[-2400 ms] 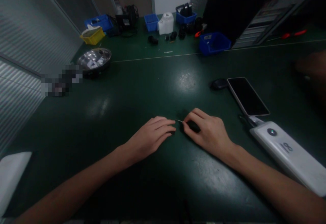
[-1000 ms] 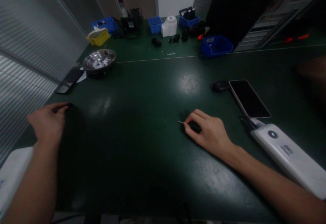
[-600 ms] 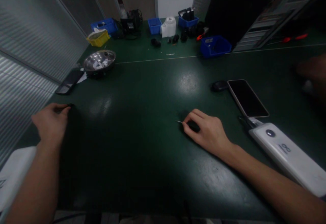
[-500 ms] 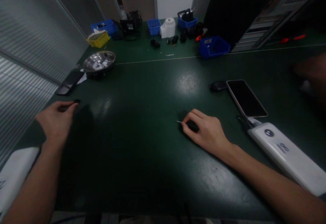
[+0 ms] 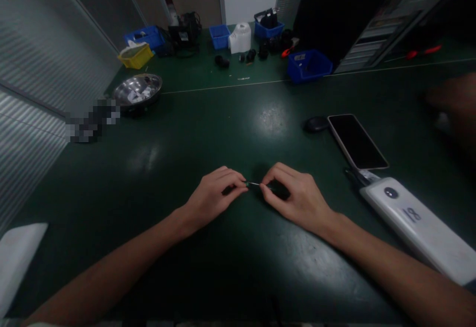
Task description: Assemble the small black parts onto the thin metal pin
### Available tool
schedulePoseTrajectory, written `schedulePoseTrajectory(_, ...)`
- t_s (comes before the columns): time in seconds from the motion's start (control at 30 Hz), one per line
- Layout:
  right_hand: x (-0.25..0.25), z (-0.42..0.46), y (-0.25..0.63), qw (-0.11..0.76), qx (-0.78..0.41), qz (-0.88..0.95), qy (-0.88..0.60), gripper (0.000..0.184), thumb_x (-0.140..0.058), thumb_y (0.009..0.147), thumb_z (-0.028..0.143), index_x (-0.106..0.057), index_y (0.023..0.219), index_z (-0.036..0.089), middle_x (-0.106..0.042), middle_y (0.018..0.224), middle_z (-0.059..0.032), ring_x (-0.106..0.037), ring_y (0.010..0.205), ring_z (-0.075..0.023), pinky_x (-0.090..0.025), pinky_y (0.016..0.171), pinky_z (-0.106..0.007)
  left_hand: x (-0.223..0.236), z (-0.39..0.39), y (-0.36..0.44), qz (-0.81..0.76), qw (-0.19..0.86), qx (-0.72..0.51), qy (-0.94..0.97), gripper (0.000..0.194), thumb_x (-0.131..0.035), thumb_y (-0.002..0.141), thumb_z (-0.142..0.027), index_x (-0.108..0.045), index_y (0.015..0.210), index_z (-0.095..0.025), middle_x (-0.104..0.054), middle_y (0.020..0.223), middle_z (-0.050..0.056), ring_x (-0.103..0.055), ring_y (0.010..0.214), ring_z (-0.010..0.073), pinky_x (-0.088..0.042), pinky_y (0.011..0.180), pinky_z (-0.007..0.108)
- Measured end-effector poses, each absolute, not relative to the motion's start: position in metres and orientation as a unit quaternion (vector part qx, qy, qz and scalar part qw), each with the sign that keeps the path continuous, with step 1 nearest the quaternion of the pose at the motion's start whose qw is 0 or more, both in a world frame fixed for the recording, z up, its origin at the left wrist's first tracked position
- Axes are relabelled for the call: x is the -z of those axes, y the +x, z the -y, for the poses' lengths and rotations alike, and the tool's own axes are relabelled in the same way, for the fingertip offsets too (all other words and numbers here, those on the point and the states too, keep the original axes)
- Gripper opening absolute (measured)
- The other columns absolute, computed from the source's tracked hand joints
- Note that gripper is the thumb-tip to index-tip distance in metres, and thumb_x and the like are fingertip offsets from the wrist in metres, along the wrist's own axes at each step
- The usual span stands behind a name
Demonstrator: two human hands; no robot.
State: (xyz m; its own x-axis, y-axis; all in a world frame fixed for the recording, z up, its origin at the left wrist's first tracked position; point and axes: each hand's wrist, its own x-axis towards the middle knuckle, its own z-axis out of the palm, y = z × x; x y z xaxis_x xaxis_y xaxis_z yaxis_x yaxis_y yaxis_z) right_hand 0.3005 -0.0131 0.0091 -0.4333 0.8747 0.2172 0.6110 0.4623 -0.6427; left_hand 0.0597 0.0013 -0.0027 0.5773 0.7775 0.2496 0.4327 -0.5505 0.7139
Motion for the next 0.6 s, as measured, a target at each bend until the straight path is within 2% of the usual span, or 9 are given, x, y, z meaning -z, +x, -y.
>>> schedulePoseTrajectory(0.1,-0.0088,0.0125,0.3007,0.267,-0.239,0.813,-0.459,0.012,-0.056,0.096,0.028,-0.063,0.09,0.019,-0.06,0.087,-0.0014,-0.056,0.07,-0.0122,-0.04,0.064,-0.026,0.0043,-0.0008,0.0547,-0.379,0.314,-0.28,0.824,0.003,-0.065,0.096,-0.018,-0.068,0.097,-0.017,-0.07,0.104,0.004,-0.063,0.093,0.0145,-0.05,0.083,0.028)
schedulePoseTrajectory(0.27,-0.0089,0.0122,0.3011,0.252,-0.229,0.819,-0.462,0.012,-0.056,0.095,0.028,-0.063,0.091,0.02,-0.06,0.087,-0.0015,-0.057,0.071,-0.0125,-0.039,0.064,-0.026,0.0008,0.0017,0.0555,-0.405,0.307,-0.252,0.823,0.013,-0.066,0.094,-0.018,-0.067,0.107,-0.019,-0.067,0.101,0.003,-0.059,0.086,0.0139,-0.048,0.074,0.026)
schedulePoseTrajectory(0.43,-0.0074,0.0122,0.3014,0.246,-0.228,0.821,-0.461,0.012,-0.056,0.095,0.028,-0.063,0.09,0.019,-0.06,0.087,-0.001,-0.057,0.071,-0.0124,-0.039,0.064,-0.027,0.001,0.0007,0.0563,-0.391,0.303,-0.258,0.83,0.021,-0.064,0.096,-0.02,-0.067,0.117,-0.021,-0.068,0.105,0.003,-0.061,0.091,0.0135,-0.05,0.079,0.027)
schedulePoseTrajectory(0.6,-0.0069,0.0126,0.3028,0.259,-0.241,0.824,-0.442,0.011,-0.055,0.096,0.028,-0.062,0.092,0.02,-0.059,0.088,-0.0006,-0.057,0.071,-0.0118,-0.04,0.065,-0.026,0.0023,-0.0033,0.0538,-0.353,0.321,-0.291,0.829,0.02,-0.066,0.096,-0.017,-0.07,0.114,-0.02,-0.072,0.109,0.003,-0.065,0.1,0.0138,-0.054,0.089,0.027)
